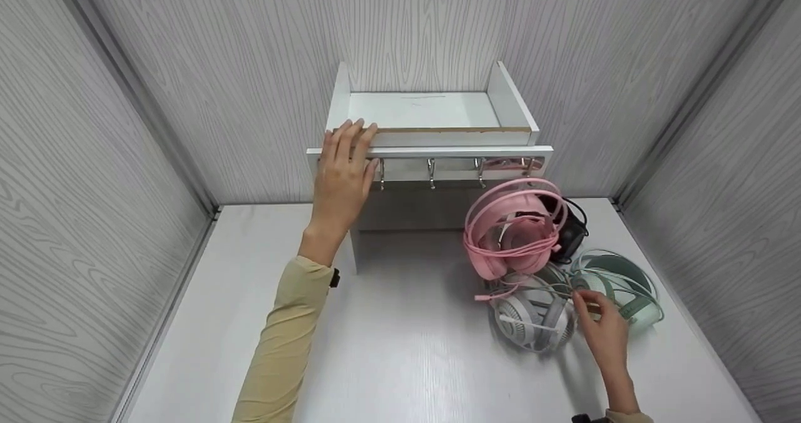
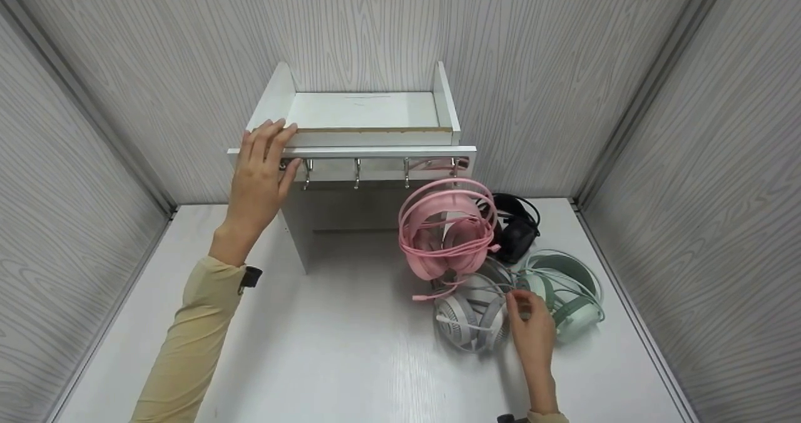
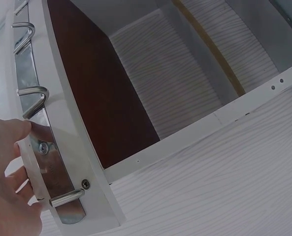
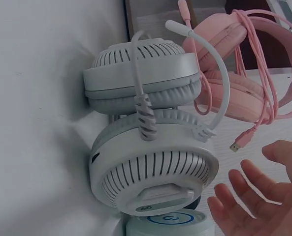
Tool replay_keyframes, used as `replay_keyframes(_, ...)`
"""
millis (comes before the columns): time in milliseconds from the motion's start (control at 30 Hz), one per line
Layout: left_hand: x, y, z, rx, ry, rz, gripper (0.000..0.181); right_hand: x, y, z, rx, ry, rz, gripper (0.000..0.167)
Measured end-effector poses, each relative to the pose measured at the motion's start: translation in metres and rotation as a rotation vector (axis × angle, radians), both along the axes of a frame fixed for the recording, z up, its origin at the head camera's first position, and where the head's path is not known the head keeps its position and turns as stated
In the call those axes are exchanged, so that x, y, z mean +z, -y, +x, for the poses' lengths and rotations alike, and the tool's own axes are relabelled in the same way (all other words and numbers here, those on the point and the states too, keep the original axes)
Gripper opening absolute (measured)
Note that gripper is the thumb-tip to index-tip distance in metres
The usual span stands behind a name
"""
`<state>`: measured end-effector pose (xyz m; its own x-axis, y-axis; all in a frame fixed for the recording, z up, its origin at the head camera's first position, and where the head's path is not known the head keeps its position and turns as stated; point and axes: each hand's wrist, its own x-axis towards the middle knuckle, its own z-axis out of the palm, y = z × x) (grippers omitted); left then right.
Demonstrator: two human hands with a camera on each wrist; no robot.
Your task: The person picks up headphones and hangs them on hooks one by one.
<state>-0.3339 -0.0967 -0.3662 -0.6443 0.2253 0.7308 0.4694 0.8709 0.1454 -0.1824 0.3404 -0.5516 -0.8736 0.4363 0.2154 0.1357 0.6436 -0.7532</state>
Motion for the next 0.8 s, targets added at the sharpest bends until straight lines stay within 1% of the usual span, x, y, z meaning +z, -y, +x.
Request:
replay_keyframes(133,0.000,0.000,0.000,0.001,-0.004,-0.005,0.050,-0.007,-0.003,0.004,0.045,0.132,-0.023,0.048)
replay_keyframes(200,0.000,0.000,0.000,0.003,-0.007,-0.006,0.050,-0.010,-0.004,0.005,0.071,0.183,-0.062,0.056)
replay_keyframes(267,0.000,0.000,0.000,0.006,-0.010,-0.006,0.049,-0.012,-0.003,0.005,0.082,0.224,-0.110,0.062)
replay_keyframes(400,0.001,-0.001,0.000,0.007,-0.018,-0.005,0.049,-0.016,-0.001,0.004,0.089,0.248,-0.216,0.068)
replay_keyframes(500,0.001,-0.001,0.000,0.002,-0.020,-0.003,0.050,-0.020,0.002,0.003,0.095,0.245,-0.261,0.071)
replay_keyframes(600,0.000,-0.001,-0.001,-0.008,-0.025,0.001,0.051,-0.022,0.004,0.004,0.091,0.266,-0.289,0.076)
replay_keyframes(700,0.000,-0.001,-0.001,-0.014,-0.027,0.005,0.051,-0.024,0.005,0.003,0.075,0.321,-0.341,0.084)
replay_keyframes(800,0.000,0.000,0.000,-0.010,-0.024,0.001,0.052,-0.027,0.005,0.002,0.084,0.386,-0.444,0.095)
